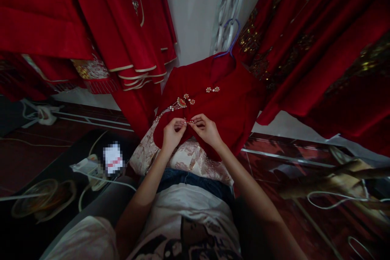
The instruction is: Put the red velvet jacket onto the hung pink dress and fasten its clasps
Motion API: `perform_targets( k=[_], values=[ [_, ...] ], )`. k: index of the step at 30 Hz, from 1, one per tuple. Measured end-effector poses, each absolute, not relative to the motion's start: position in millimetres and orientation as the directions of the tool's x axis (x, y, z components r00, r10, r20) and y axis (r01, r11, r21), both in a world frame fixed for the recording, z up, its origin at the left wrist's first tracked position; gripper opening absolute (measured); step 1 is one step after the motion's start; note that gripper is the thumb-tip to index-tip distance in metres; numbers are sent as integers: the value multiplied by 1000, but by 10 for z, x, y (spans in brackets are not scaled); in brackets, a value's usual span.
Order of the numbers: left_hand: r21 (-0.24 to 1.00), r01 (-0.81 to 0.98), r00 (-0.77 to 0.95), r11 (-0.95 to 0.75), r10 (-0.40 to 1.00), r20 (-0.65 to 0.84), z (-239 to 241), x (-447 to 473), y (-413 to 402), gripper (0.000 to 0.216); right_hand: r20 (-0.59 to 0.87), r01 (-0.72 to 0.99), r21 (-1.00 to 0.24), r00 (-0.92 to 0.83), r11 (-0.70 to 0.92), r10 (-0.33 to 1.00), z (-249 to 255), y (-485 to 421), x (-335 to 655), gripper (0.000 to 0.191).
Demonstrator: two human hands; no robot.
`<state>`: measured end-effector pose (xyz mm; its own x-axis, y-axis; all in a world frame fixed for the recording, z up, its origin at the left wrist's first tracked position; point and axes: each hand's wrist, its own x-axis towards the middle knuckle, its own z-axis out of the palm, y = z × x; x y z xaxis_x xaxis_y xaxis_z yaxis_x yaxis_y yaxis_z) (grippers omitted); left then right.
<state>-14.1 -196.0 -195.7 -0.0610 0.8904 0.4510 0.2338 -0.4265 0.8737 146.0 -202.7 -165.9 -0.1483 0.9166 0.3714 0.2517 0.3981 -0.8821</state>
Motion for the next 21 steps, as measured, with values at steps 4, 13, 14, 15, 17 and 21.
perform_targets(
  k=[4,13,14,15,17,21],
  values=[
    [907,135,-56,-399,911,409,-1980,-139,-1946,16,400,277,-866,-121,417,909,-1659,-2032,1472,15],
    [927,95,-56,-362,928,368,-2007,-153,-1972,19,440,354,-834,-34,423,897,-1773,-2043,1363,16],
    [926,114,-56,-360,928,368,-2022,-160,-1971,19,446,368,-828,-25,423,895,-1790,-2047,1349,16],
    [923,136,-56,-359,928,369,-2036,-169,-1968,20,453,378,-822,-19,426,891,-1807,-2051,1337,16],
    [916,178,-55,-360,926,374,-2057,-189,-1959,20,466,386,-813,-17,435,885,-1834,-2057,1323,17],
    [893,233,-35,-386,914,404,-2060,-231,-1934,18,471,382,-811,-23,443,882,-1852,-2066,1320,17]
  ],
)
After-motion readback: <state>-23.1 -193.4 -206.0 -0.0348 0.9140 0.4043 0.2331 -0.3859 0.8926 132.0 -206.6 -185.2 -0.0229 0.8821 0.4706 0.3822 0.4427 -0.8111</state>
